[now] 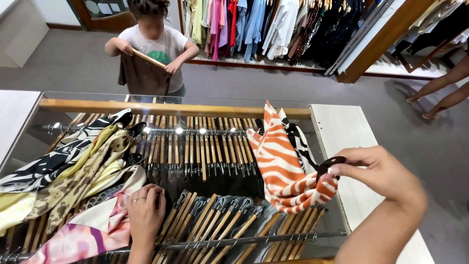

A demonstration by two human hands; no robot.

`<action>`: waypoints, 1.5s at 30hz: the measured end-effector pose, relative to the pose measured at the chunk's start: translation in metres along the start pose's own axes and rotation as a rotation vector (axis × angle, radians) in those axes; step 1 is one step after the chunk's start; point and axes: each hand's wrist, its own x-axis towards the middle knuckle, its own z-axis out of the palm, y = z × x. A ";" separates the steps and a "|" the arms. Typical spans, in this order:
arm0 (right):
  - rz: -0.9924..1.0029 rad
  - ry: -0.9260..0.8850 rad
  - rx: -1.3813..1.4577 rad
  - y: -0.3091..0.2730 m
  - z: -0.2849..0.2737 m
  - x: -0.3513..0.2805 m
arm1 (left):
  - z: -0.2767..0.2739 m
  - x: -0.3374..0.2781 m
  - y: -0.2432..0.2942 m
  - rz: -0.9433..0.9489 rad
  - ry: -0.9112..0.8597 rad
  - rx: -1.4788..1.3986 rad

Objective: Folding and arranging various patterned scarves on a glass display counter in a clothing store.

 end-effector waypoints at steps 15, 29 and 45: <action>-0.191 0.401 -0.039 0.063 0.126 0.155 | -0.018 -0.007 0.009 0.048 0.180 0.022; -0.666 -0.084 0.079 0.022 0.352 0.025 | -0.046 -0.043 -0.016 -0.247 0.070 0.116; -0.806 -0.178 0.234 -0.079 0.250 0.046 | -0.132 0.067 0.092 -0.386 -0.329 -0.993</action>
